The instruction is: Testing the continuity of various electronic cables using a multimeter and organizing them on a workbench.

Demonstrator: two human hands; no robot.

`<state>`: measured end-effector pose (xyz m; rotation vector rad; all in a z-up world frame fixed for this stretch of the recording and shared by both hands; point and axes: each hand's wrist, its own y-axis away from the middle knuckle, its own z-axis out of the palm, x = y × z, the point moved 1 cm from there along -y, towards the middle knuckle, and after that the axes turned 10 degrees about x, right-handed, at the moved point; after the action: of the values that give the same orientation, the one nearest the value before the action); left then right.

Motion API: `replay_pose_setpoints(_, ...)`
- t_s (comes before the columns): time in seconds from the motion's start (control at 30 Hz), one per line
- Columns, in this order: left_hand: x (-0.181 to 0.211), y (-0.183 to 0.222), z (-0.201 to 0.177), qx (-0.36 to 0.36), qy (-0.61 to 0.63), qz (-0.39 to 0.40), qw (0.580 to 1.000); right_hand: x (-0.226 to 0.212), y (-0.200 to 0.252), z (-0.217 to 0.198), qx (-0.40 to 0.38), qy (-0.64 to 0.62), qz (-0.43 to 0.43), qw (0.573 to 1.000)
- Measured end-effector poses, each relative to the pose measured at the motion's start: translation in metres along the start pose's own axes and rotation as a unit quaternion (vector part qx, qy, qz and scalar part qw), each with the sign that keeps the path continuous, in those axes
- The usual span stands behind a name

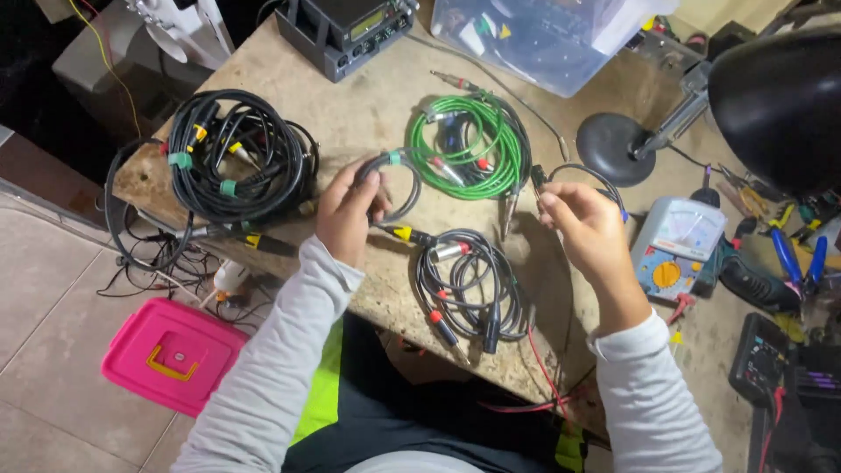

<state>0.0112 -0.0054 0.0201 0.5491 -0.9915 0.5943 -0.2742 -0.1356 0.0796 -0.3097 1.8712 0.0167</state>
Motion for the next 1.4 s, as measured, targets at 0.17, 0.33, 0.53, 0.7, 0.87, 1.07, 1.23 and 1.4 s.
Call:
replay_pose_setpoints(0.17,0.060,0.002,0.032,-0.146,-0.038,0.071,0.986,-0.016,0.070,-0.046,0.021,0.186,0.006,0.982)
replay_pose_setpoints(0.33,0.101,0.010,0.063,-0.200,-0.083,0.050,0.975,-0.031,0.120,-0.069,0.041,0.146,0.088,0.984)
replay_pose_setpoints(0.53,0.112,0.017,0.093,-0.228,0.027,-0.087,0.969,-0.038,0.159,-0.083,0.074,0.022,0.191,0.979)
replay_pose_setpoints(0.7,0.113,0.047,0.120,-0.247,0.088,-0.136,0.955,-0.020,0.174,-0.095,0.065,0.040,0.188,0.979)
replay_pose_setpoints(0.87,0.108,0.066,0.143,-0.344,0.079,-0.127,0.927,-0.003,0.182,-0.102,0.056,0.036,0.152,0.986)
replay_pose_setpoints(1.07,0.104,0.063,0.154,-0.313,0.066,-0.105,0.941,0.008,0.191,-0.110,0.058,0.107,0.112,0.986)
replay_pose_setpoints(1.23,0.116,0.047,0.142,-0.256,0.033,-0.082,0.963,0.023,0.195,-0.113,0.055,0.112,0.110,0.986)
replay_pose_setpoints(1.4,0.116,0.030,0.135,-0.206,0.017,-0.058,0.977,0.026,0.168,-0.108,0.042,0.146,0.103,0.983)
